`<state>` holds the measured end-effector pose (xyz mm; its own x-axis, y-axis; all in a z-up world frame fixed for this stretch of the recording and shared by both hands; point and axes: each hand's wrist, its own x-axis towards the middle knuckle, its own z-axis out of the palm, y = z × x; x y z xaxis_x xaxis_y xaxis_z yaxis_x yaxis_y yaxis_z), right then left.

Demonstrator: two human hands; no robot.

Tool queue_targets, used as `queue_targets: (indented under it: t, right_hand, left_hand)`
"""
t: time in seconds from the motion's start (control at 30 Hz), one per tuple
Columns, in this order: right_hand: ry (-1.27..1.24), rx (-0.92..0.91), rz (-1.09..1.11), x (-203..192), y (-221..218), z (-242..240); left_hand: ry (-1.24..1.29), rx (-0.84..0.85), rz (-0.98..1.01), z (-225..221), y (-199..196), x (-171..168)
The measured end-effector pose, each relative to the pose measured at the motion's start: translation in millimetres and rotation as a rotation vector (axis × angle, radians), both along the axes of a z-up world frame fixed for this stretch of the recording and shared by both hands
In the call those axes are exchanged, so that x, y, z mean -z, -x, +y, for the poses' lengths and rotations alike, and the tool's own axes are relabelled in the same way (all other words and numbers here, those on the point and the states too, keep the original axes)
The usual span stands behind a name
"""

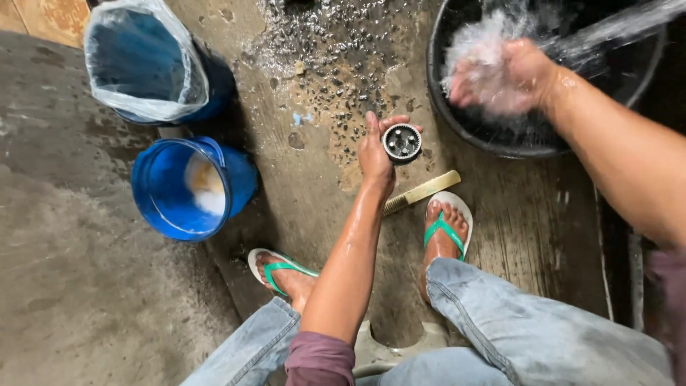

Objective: Washing a metal cylindrical mechanical part using a brush and soapy water.

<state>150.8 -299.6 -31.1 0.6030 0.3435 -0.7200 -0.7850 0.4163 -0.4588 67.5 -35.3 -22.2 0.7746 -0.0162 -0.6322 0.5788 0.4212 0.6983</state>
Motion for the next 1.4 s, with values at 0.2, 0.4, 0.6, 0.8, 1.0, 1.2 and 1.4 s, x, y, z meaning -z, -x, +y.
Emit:
queue_targets:
  t: [0.2,0.4,0.6,0.8,1.0,1.2,1.4]
  right_hand:
    - [0.186,-0.508,-0.197,-140.3,36.3,95.6]
    - [0.489,-0.408,-0.528,-82.5,14.7,49.1]
    - [0.933,-0.349,-0.277,56.7,0.0,-24.8]
    - [0.917,-0.337,0.11,91.2,22.3,-39.6]
    - [0.157,-0.525,0.003,-174.0,39.9,99.1]
    - [0.486,-0.626,-0.471,-150.1,36.0,107.6]
    - [0.808,-0.972,-0.571,-167.7,17.3,143.2]
  left_hand:
    - [0.037,0.038,-0.181,-5.9,2.8,-5.7]
    - [-0.625,0.682,0.203,15.5,4.0,-2.5]
    - [-1.597,1.07,-0.352,76.1,6.1,-4.1]
    - [-0.262,0.372,-0.091,61.5,13.4,-31.2]
    - [0.25,0.144,-0.484,35.3,23.3,25.0]
    - [0.029,0.157,-0.649,32.5,28.1,25.9]
    - [-1.538,0.752,-0.185,56.9,68.0,52.5]
